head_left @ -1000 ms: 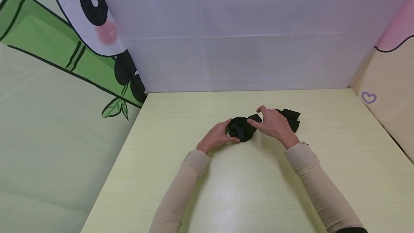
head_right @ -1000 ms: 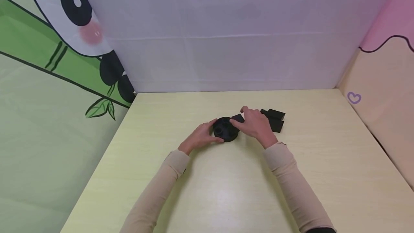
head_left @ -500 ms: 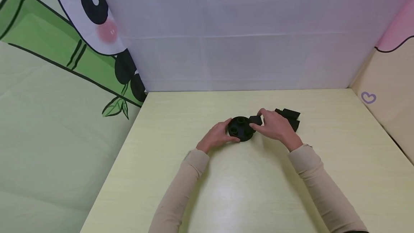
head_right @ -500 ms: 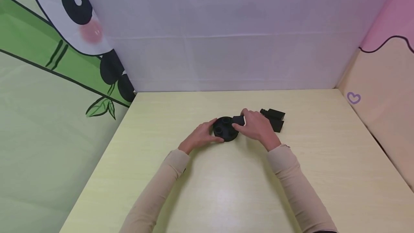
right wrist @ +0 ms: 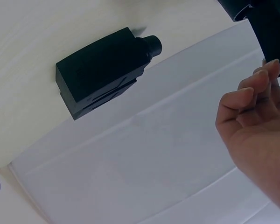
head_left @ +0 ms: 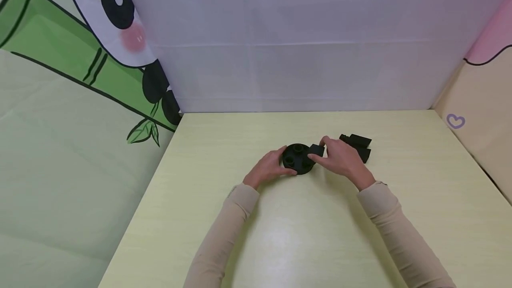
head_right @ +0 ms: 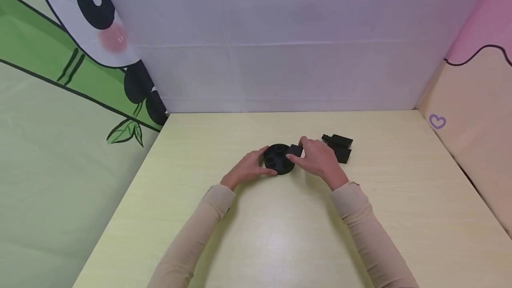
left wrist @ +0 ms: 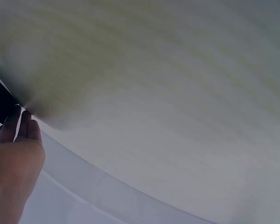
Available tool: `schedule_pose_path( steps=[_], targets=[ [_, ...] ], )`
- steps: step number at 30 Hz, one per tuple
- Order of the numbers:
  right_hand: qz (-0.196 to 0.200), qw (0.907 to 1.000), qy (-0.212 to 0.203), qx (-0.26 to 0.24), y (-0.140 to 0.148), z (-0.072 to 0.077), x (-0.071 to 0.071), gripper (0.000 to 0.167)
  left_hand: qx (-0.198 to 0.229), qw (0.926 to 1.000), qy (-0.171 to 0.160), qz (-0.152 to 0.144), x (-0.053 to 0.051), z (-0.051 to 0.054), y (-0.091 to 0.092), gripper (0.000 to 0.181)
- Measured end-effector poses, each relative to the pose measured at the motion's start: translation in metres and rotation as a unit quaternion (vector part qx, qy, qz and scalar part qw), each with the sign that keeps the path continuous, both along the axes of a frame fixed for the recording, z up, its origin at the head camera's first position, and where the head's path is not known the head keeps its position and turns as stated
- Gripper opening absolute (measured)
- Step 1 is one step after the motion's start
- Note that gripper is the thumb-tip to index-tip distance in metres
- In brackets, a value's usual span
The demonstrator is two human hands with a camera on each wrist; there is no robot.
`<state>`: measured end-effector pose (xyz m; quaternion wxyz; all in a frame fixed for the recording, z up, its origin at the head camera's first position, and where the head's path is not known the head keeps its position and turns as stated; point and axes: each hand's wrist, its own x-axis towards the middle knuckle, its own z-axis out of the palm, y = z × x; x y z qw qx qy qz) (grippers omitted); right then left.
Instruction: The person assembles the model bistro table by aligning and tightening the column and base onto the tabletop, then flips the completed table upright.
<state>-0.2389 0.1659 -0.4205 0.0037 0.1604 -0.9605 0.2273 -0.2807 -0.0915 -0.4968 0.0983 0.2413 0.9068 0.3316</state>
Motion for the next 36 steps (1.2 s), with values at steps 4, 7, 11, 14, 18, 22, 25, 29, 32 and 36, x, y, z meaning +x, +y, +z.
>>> schedule_pose_path(
  steps=[4, 7, 11, 14, 18, 22, 25, 29, 32, 36],
  targets=[
    [-0.007, 0.9999, 0.009, -0.002, -0.001, -0.002, 0.001, 0.056, 0.000, 1.0000, -0.003, 0.000, 0.000, 0.000, 0.001, 0.097],
    [-0.009, 0.9998, 0.018, 0.001, -0.002, -0.003, 0.001, 0.054, -0.001, 1.0000, -0.002, 0.001, 0.000, 0.001, 0.001, 0.096],
    [-0.011, 0.9995, 0.028, 0.009, -0.003, -0.003, 0.001, 0.054, -0.003, 1.0000, -0.001, 0.001, 0.000, 0.002, 0.001, 0.096],
    [-0.010, 0.9994, 0.031, 0.008, -0.003, -0.003, 0.002, 0.051, -0.005, 1.0000, -0.001, 0.002, 0.000, 0.002, 0.001, 0.097],
    [-0.008, 0.9993, 0.036, 0.007, -0.004, -0.002, 0.003, 0.052, -0.003, 1.0000, 0.001, 0.004, 0.001, 0.002, 0.001, 0.097],
    [-0.013, 0.9990, 0.042, 0.008, -0.006, -0.002, 0.005, 0.050, 0.000, 1.0000, 0.004, 0.001, 0.001, 0.002, 0.001, 0.095],
    [-0.013, 0.9988, 0.045, 0.013, -0.009, -0.001, 0.007, 0.049, 0.003, 1.0000, 0.005, -0.001, 0.002, 0.001, 0.000, 0.095],
    [-0.019, 0.9986, 0.045, 0.019, -0.012, -0.002, 0.010, 0.055, 0.003, 1.0000, 0.002, -0.004, 0.002, 0.001, -0.001, 0.095],
    [-0.014, 0.9990, 0.040, 0.016, -0.013, -0.001, 0.012, 0.053, 0.001, 1.0000, 0.000, -0.006, 0.003, 0.000, -0.002, 0.095],
    [0.000, 0.9991, 0.041, 0.011, -0.016, 0.000, 0.015, 0.048, 0.004, 1.0000, 0.001, -0.007, 0.004, 0.001, -0.003, 0.093]
  ],
)
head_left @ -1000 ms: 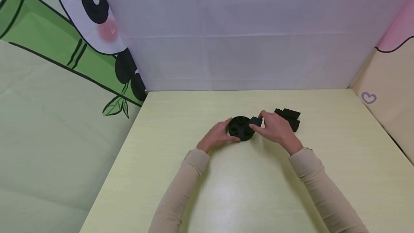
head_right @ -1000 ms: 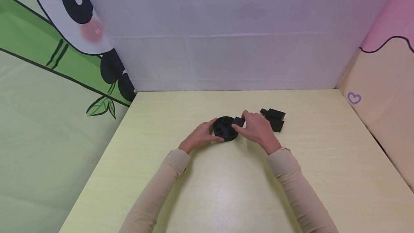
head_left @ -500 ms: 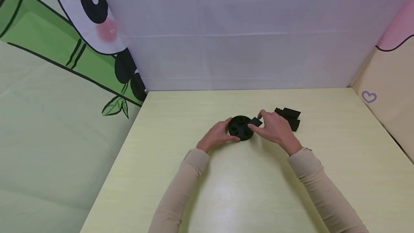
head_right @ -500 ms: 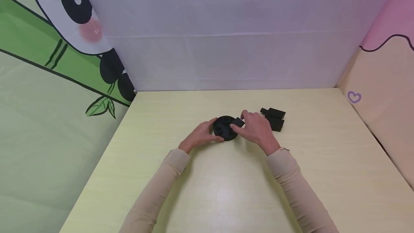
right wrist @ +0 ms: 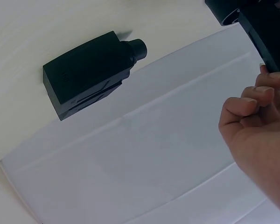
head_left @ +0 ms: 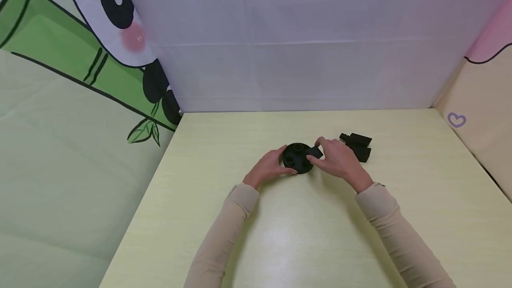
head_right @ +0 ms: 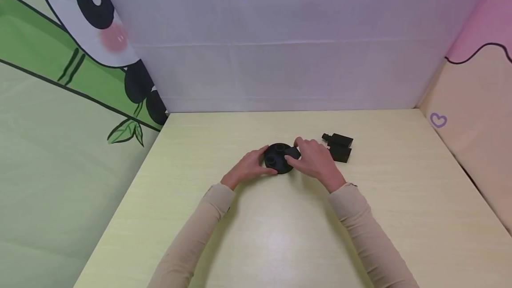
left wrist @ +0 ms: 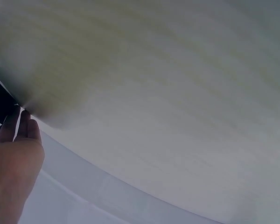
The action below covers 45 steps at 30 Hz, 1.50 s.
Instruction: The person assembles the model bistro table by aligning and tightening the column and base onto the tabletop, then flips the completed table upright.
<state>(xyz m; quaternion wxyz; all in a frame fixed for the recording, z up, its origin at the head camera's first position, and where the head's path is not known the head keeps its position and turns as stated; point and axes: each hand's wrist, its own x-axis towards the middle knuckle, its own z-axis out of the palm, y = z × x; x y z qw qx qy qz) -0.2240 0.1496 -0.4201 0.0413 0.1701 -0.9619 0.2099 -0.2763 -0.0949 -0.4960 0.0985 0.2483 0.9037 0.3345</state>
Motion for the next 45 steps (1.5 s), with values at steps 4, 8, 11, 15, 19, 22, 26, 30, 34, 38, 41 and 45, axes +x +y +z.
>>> schedule_pose_path(
  steps=[4, 8, 11, 15, 19, 22, 26, 30, 34, 38, 41, 45],
  targets=[
    [0.002, 1.0000, 0.006, 0.005, 0.000, 0.000, 0.000, 0.058, -0.003, 1.0000, -0.001, 0.000, 0.000, 0.000, 0.001, 0.093],
    [0.016, 0.9997, 0.007, 0.015, 0.001, -0.001, 0.000, 0.060, -0.011, 0.9999, -0.001, -0.001, 0.000, 0.000, 0.000, 0.096],
    [0.027, 0.9995, 0.007, 0.015, 0.002, -0.002, -0.001, 0.054, -0.010, 0.9999, 0.004, -0.004, 0.001, 0.001, 0.000, 0.095],
    [0.028, 0.9995, 0.013, 0.006, -0.001, -0.003, -0.001, 0.053, -0.005, 1.0000, 0.007, -0.004, 0.001, 0.002, -0.001, 0.093],
    [0.025, 0.9996, 0.015, 0.001, -0.001, -0.002, 0.001, 0.054, 0.001, 1.0000, 0.007, -0.007, 0.002, 0.002, -0.001, 0.092],
    [0.026, 0.9995, 0.016, -0.001, -0.001, -0.002, 0.001, 0.050, 0.005, 0.9999, 0.006, -0.006, 0.002, 0.002, -0.002, 0.091],
    [0.026, 0.9995, 0.020, -0.002, -0.003, -0.002, 0.001, 0.048, 0.005, 0.9999, 0.007, -0.005, 0.002, 0.001, -0.002, 0.091],
    [0.025, 0.9993, 0.026, 0.002, -0.003, -0.003, 0.001, 0.045, 0.004, 0.9999, 0.009, -0.007, 0.002, 0.001, -0.002, 0.090],
    [0.026, 0.9991, 0.033, 0.001, -0.005, -0.005, 0.000, 0.043, 0.003, 0.9999, 0.012, -0.005, 0.002, 0.000, -0.003, 0.089],
    [0.023, 0.9991, 0.035, 0.000, -0.006, -0.005, 0.000, 0.043, 0.003, 0.9999, 0.013, -0.005, 0.002, 0.001, -0.003, 0.089],
    [0.026, 0.9990, 0.036, 0.002, -0.007, -0.005, 0.000, 0.041, 0.001, 0.9999, 0.012, -0.002, 0.002, 0.000, -0.003, 0.089],
    [0.026, 0.9989, 0.038, 0.003, -0.009, -0.006, -0.001, 0.046, -0.003, 1.0000, 0.009, -0.001, 0.002, 0.000, -0.003, 0.093]
  ],
)
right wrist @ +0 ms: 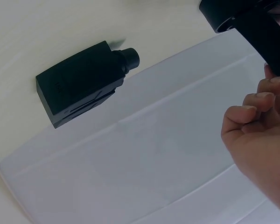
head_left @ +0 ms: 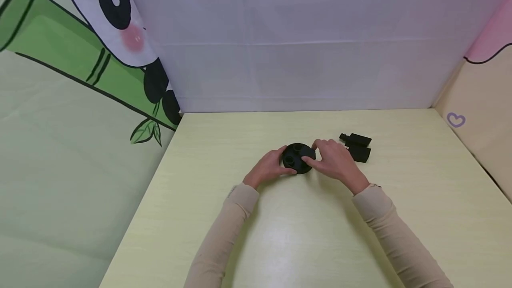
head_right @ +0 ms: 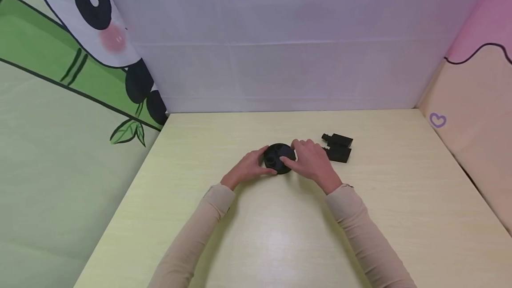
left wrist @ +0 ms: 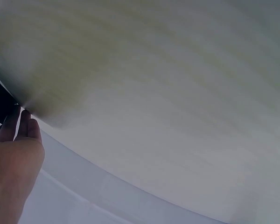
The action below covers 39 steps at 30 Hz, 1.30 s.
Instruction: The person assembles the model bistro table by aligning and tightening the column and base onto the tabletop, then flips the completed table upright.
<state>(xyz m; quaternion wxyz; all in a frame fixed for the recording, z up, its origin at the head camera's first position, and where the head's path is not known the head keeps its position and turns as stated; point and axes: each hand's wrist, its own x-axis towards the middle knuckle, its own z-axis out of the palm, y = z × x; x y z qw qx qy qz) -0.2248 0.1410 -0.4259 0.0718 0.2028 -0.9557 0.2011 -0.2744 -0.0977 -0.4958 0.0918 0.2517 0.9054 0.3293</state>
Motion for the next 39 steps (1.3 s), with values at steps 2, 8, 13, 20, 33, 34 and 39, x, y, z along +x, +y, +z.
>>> schedule_pose_path(
  steps=[2, 8, 13, 20, 33, 34, 39],
  targets=[
    [0.002, 1.0000, -0.004, 0.002, 0.000, 0.000, -0.001, 0.048, 0.000, 1.0000, -0.001, 0.000, -0.001, 0.000, 0.001, 0.093],
    [0.010, 0.9998, -0.015, 0.001, 0.001, 0.001, -0.004, 0.047, 0.004, 1.0000, 0.002, -0.001, -0.003, 0.001, 0.002, 0.089],
    [0.017, 0.9995, -0.026, -0.002, 0.002, 0.002, -0.007, 0.058, 0.005, 1.0000, 0.002, -0.001, -0.004, 0.001, 0.004, 0.092],
    [0.045, 0.9983, -0.036, 0.002, 0.000, 0.005, -0.010, 0.055, 0.011, 0.9999, 0.005, 0.002, -0.005, 0.002, 0.005, 0.090],
    [0.037, 0.9983, -0.046, 0.001, 0.003, 0.006, -0.018, 0.058, 0.010, 0.9999, 0.007, 0.005, -0.009, 0.004, 0.011, 0.088],
    [0.035, 0.9982, -0.048, 0.000, 0.003, 0.006, -0.018, 0.060, 0.011, 0.9999, 0.007, 0.006, -0.008, 0.004, 0.011, 0.088],
    [0.036, 0.9984, -0.044, -0.003, 0.004, 0.004, -0.021, 0.061, 0.013, 0.9999, 0.004, 0.010, -0.009, 0.004, 0.013, 0.089]
  ],
)
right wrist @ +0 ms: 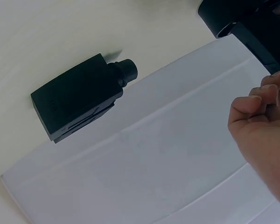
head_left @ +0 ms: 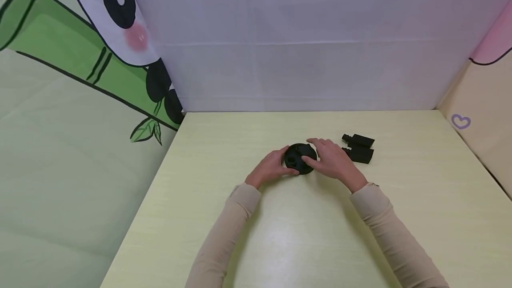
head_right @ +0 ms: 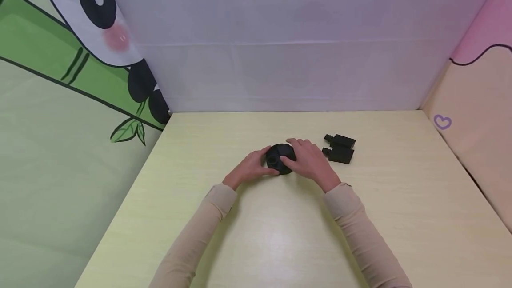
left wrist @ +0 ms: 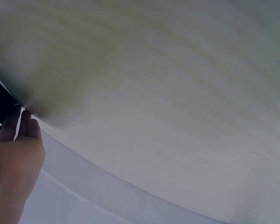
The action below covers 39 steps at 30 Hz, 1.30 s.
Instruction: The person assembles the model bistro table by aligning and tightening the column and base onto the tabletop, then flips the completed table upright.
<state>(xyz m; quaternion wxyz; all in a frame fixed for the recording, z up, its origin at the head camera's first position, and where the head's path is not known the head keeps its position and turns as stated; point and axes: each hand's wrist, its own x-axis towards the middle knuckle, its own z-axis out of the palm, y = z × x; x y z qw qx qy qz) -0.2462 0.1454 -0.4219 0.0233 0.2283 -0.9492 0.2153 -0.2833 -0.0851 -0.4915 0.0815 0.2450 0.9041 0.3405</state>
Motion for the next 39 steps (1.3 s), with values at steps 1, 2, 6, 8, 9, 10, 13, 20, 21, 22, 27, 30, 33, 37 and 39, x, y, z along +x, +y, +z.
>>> schedule_pose_path(
  steps=[1, 2, 6, 8, 9, 10, 13, 20, 21, 22, 27, 30, 33, 37, 39],
  targets=[
    [-0.002, 1.0000, 0.001, -0.003, 0.000, -0.001, 0.000, 0.060, -0.001, 1.0000, -0.001, 0.001, 0.000, 0.000, 0.000, 0.089],
    [-0.004, 1.0000, 0.002, -0.004, 0.000, -0.002, -0.001, 0.059, -0.001, 1.0000, -0.002, 0.001, 0.000, 0.000, 0.000, 0.089],
    [-0.017, 0.9998, 0.002, -0.013, -0.001, -0.006, -0.003, 0.061, 0.000, 1.0000, -0.002, 0.000, 0.000, -0.001, -0.001, 0.088],
    [-0.021, 0.9997, 0.001, -0.013, -0.001, -0.008, -0.003, 0.062, -0.001, 1.0000, -0.001, -0.001, -0.001, -0.001, -0.001, 0.088],
    [-0.022, 0.9997, 0.000, -0.013, -0.001, -0.009, -0.004, 0.062, -0.002, 1.0000, -0.001, -0.001, -0.001, -0.001, -0.001, 0.089],
    [-0.023, 0.9997, 0.000, -0.012, -0.001, -0.009, -0.005, 0.062, -0.002, 1.0000, -0.001, -0.001, -0.001, -0.001, 0.000, 0.089],
    [-0.026, 0.9996, 0.004, -0.011, 0.001, -0.008, -0.006, 0.058, -0.002, 1.0000, -0.001, 0.001, -0.002, 0.000, 0.001, 0.089],
    [-0.035, 0.9993, 0.011, -0.008, 0.003, -0.006, -0.011, 0.056, 0.002, 1.0000, -0.003, 0.006, -0.004, 0.001, 0.005, 0.090],
    [-0.037, 0.9992, 0.014, -0.008, 0.004, -0.006, -0.011, 0.056, 0.002, 1.0000, -0.003, 0.007, -0.005, 0.001, 0.006, 0.090],
    [-0.039, 0.9991, 0.017, -0.008, 0.004, -0.006, -0.012, 0.055, 0.002, 1.0000, -0.003, 0.008, -0.005, 0.001, 0.006, 0.091],
    [-0.049, 0.9981, 0.033, -0.015, 0.005, -0.007, -0.014, 0.054, 0.005, 1.0000, -0.001, 0.005, -0.006, 0.001, 0.007, 0.086],
    [-0.052, 0.9977, 0.041, -0.017, 0.005, -0.007, -0.014, 0.053, 0.007, 1.0000, -0.001, 0.005, -0.006, 0.001, 0.007, 0.085],
    [-0.058, 0.9968, 0.051, -0.020, 0.005, -0.007, -0.014, 0.053, 0.007, 1.0000, -0.001, 0.005, -0.006, 0.002, 0.008, 0.087],
    [-0.062, 0.9958, 0.063, -0.023, 0.005, -0.007, -0.014, 0.051, 0.008, 1.0000, 0.000, 0.004, -0.006, 0.001, 0.008, 0.086],
    [-0.062, 0.9955, 0.068, -0.022, 0.005, -0.007, -0.014, 0.050, 0.008, 1.0000, 0.000, 0.003, -0.006, 0.001, 0.007, 0.085]
  ],
)
